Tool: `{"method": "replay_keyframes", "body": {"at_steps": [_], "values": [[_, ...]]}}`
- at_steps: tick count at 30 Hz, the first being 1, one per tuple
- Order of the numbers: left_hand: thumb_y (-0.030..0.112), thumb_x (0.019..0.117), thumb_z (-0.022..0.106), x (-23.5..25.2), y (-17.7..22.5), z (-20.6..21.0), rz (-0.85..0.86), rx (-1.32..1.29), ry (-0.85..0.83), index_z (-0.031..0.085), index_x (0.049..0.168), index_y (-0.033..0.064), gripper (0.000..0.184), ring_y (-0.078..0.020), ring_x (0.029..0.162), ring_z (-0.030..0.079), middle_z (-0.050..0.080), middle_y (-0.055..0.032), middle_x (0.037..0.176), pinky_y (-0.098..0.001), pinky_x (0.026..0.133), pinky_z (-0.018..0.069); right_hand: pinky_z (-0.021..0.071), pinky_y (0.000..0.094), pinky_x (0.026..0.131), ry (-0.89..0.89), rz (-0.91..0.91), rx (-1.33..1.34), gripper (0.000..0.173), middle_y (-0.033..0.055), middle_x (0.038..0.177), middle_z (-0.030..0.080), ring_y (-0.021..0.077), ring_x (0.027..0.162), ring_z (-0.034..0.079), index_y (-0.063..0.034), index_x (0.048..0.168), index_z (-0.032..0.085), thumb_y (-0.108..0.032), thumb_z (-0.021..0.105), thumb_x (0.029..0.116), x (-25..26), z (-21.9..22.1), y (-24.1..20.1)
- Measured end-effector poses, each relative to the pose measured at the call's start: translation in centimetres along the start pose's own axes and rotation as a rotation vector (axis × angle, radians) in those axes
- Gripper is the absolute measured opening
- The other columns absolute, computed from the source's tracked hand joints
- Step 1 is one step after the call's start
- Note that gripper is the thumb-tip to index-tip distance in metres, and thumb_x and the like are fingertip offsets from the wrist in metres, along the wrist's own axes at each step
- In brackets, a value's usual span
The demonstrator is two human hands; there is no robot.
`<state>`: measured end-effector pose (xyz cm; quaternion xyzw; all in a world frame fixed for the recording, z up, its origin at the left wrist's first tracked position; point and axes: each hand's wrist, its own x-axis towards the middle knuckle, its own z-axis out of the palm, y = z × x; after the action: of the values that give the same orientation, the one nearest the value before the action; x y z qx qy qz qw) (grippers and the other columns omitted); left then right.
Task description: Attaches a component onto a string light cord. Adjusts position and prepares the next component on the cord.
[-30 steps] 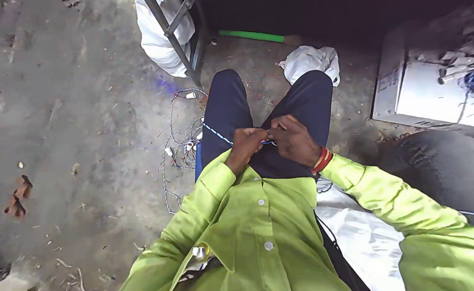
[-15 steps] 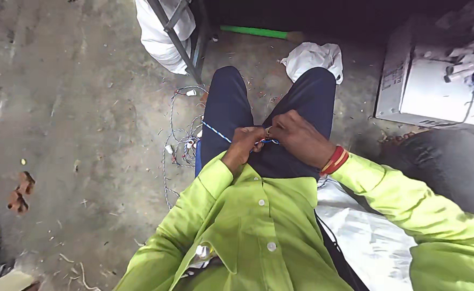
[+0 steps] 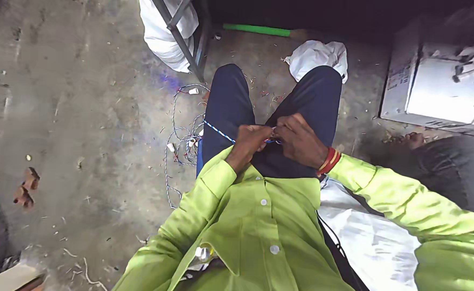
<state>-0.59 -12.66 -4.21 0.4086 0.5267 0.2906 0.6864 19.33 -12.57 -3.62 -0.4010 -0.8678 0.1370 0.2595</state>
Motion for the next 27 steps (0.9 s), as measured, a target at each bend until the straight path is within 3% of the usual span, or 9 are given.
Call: {"method": "replay_keyframes", "body": {"at_steps": [5,8,11,14,16,20,22,24,27], "values": [[0.020,0.0991,0.059,0.8,-0.2,0.5,-0.022,-0.062,-0.083,0.057,0.070,0.0123,0.030,-0.0065,0.043,0.042,0.049,0.0010,0.057,-0.0204,0.043,0.0352,0.0543,0.0385,0.088,0.145,0.006,0.105,0.017,0.0174,0.102,0.066,0.0310,0.098,0.063,0.0007,0.094,0.073,-0.001,0.056,0.0922,-1.3,0.8,0.7],[0.009,0.0991,0.052,2.4,0.8,1.0,-0.093,-0.116,-0.104,0.055,0.065,0.0100,0.034,-0.0039,0.042,0.042,0.050,0.0031,0.054,-0.0189,0.041,0.0351,0.0539,0.0367,0.092,0.200,0.086,0.217,0.017,0.0184,0.103,0.067,0.0287,0.101,0.064,0.0017,0.096,0.074,-0.005,0.058,0.0965,-1.4,1.0,0.7],[0.007,0.0989,0.050,2.7,1.2,1.0,-0.124,-0.113,-0.136,0.052,0.065,0.0112,0.034,-0.0035,0.042,0.039,0.048,0.0037,0.055,-0.0185,0.040,0.0331,0.0534,0.0335,0.093,0.189,0.175,0.318,0.017,0.0189,0.109,0.067,0.0239,0.104,0.064,0.0037,0.099,0.075,-0.006,0.062,0.0960,-1.3,0.5,0.2],[0.006,0.0972,0.050,2.7,1.3,1.1,-0.118,-0.142,-0.143,0.050,0.065,0.0118,0.033,-0.0036,0.042,0.040,0.048,0.0034,0.057,-0.0185,0.040,0.0343,0.0552,0.0274,0.091,0.201,0.270,0.459,0.014,0.0128,0.111,0.066,0.0148,0.104,0.065,0.0021,0.100,0.076,-0.005,0.065,0.0955,-1.1,0.1,0.0],[0.008,0.0996,0.049,2.7,1.4,1.2,-0.119,-0.173,-0.155,0.052,0.067,0.0122,0.033,-0.0028,0.043,0.042,0.050,0.0038,0.058,-0.0176,0.040,0.0356,0.0571,0.0293,0.091,0.249,0.353,0.604,0.013,0.0115,0.108,0.068,0.0146,0.102,0.066,0.0012,0.098,0.076,-0.006,0.065,0.0954,-0.8,0.6,0.6],[0.010,0.1000,0.044,3.3,0.4,1.3,-0.110,-0.370,-0.208,0.058,0.076,0.0127,0.028,-0.0017,0.044,0.043,0.053,0.0047,0.060,-0.0164,0.041,0.0352,0.0570,0.0241,0.087,0.301,0.487,0.730,0.012,0.0094,0.109,0.069,0.0110,0.101,0.066,-0.0001,0.094,0.077,-0.002,0.065,0.0934,-0.3,0.4,0.5],[0.013,0.1009,0.041,3.0,0.1,1.3,-0.076,-0.478,-0.239,0.060,0.084,0.0130,0.026,-0.0016,0.045,0.043,0.055,0.0044,0.063,-0.0162,0.042,0.0357,0.0560,0.0280,0.092,0.318,0.577,0.820,0.013,0.0071,0.109,0.070,0.0131,0.107,0.065,-0.0013,0.093,0.076,0.000,0.064,0.0939,0.0,0.0,-0.3],[0.021,0.1032,0.042,1.8,-0.1,1.2,-0.028,-0.503,-0.222,0.060,0.088,0.0156,0.025,-0.0016,0.044,0.039,0.049,0.0057,0.060,-0.0155,0.042,0.0330,0.0554,0.0331,0.096,0.351,0.651,0.898,0.014,0.0070,0.111,0.071,0.0160,0.112,0.065,-0.0017,0.095,0.076,0.000,0.062,0.0950,0.3,0.0,-1.1],[0.026,0.1020,0.050,0.5,0.0,0.7,0.023,-0.433,-0.142,0.061,0.087,0.0191,0.020,-0.0030,0.043,0.036,0.043,0.0054,0.058,-0.0170,0.043,0.0315,0.0572,0.0259,0.087,0.318,0.556,0.677,0.013,0.0088,0.116,0.066,0.0121,0.105,0.065,-0.0009,0.104,0.074,-0.006,0.064,0.0984,0.7,0.3,-0.9]]}}
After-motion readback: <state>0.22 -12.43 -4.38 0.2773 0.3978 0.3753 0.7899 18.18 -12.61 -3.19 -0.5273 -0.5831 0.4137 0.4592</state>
